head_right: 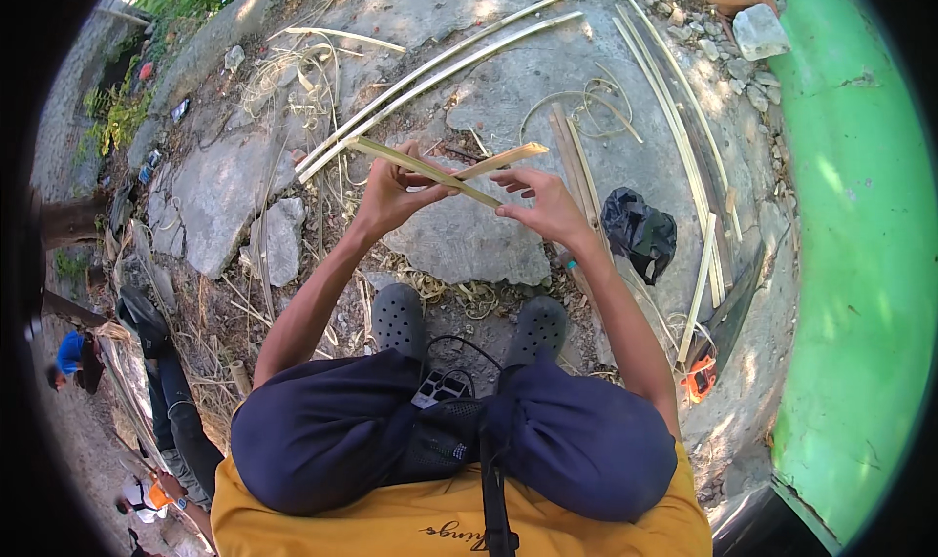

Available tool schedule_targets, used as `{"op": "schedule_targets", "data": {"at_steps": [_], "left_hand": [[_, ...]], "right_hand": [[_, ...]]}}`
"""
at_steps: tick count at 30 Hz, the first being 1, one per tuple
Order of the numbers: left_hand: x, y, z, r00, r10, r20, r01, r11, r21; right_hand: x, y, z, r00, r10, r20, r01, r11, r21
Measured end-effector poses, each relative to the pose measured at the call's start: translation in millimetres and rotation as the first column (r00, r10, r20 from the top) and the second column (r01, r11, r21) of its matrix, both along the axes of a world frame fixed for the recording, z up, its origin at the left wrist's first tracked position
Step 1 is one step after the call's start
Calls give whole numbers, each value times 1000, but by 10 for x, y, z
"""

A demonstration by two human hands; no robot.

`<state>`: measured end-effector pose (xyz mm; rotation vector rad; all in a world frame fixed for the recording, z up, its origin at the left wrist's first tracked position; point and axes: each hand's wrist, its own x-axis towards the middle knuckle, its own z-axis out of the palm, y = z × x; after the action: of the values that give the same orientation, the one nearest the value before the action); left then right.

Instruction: The person assembles a cross-shaped bamboo frame by overlapping two flat bamboo strips and wrapping thin bamboo shavings around the joint to secure it.

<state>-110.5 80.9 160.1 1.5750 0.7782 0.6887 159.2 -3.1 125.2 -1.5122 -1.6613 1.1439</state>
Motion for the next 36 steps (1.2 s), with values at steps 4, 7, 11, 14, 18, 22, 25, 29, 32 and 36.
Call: {"op": "schedule_targets", "data": {"at_steps": [4,7,11,14,18,22,25,29,32,36], "left_hand": [[60,0,21,999,-19,-30,19,1000,-16],[21,28,-77,1000,-13,-19,13,1000,-25],[29,56,-135,1000,-10,25,10,1000,11],[-17,65,-188,1000,-11,25,11,1000,14],[3,49,-168,999,-8,31,7,1000,27],[-3,49,-183,1000,15,5,-15,1000,24],[-9,61,-182,999,17,-39,-15,998,69],[-34,67,-200,999,20,-34,-16,995,94],[-22,64,-214,1000,17,-3,-17,996,84],[-26,67,-226,1000,9,8,-9,996,89]], "right_hand": [[169,-158,-339,997,-44,61,49,996,-77],[166,-198,-458,997,-67,41,71,993,-95],[219,-232,-613,993,-68,92,70,997,-22],[253,-314,-730,987,-83,141,80,996,27],[296,-412,-855,976,-81,202,85,996,-9],[264,-472,-925,972,-91,215,98,995,-22],[253,-486,-957,965,-137,222,138,990,13],[266,-507,-980,956,-134,261,129,991,39],[259,-519,-1016,959,-167,227,153,985,77],[260,-539,-1043,960,-192,205,170,978,122]]}}
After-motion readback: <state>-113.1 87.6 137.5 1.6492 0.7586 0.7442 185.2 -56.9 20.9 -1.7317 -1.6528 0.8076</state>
